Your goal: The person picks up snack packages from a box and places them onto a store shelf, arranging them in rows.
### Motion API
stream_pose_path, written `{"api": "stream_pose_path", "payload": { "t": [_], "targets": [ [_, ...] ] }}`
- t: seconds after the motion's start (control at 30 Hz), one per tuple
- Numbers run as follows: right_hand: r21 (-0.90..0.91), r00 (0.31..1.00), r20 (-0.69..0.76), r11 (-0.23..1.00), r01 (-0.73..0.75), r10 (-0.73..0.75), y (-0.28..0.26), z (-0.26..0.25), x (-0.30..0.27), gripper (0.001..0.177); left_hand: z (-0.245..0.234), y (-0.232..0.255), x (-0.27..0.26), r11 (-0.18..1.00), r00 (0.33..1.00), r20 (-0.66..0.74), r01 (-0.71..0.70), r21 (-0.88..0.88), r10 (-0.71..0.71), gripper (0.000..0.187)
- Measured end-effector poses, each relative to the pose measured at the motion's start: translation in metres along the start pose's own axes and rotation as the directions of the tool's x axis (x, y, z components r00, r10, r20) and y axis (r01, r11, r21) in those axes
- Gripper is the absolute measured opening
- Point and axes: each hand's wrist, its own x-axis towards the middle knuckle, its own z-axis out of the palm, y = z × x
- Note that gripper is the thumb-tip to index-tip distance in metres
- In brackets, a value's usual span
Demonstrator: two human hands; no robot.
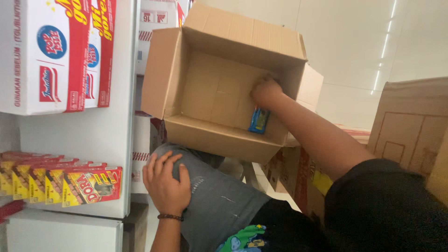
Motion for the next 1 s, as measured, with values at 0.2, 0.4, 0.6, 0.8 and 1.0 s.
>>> {"api": "stream_pose_path", "payload": {
  "t": [0.2, 0.4, 0.6, 0.8, 1.0],
  "targets": [
    [0.223, 0.984, 0.179, 0.974, -0.033, -0.007, 0.011, -0.086, -0.024, 0.022, 0.006, -0.005, -0.002, 0.998, 0.998, 0.030, 0.064, -0.009, -0.064, 0.028],
    [0.561, 0.985, 0.025, 0.813, -0.155, 0.171, 0.031, -0.175, -0.057, 0.039, 0.005, -0.010, -0.001, 0.997, 0.997, 0.046, 0.065, -0.030, -0.063, 0.027],
    [0.784, 0.889, -0.022, 0.560, -0.269, 0.458, 0.058, -0.260, -0.116, 0.030, 0.005, -0.012, 0.000, 0.991, 0.988, 0.092, 0.129, -0.034, -0.126, 0.028],
    [0.889, 0.854, -0.061, 0.418, -0.189, 0.516, 0.065, -0.320, -0.154, 0.031, 0.027, -0.030, -0.006, 0.999, 0.996, -0.073, -0.054, 0.007, 0.054, 0.028],
    [0.850, 0.836, -0.277, 0.526, -0.016, 0.473, 0.050, -0.416, -0.193, 0.032, 0.001, -0.035, 0.022, 0.959, 0.986, 0.156, 0.098, -0.265, -0.058, 0.036]
  ]
}}
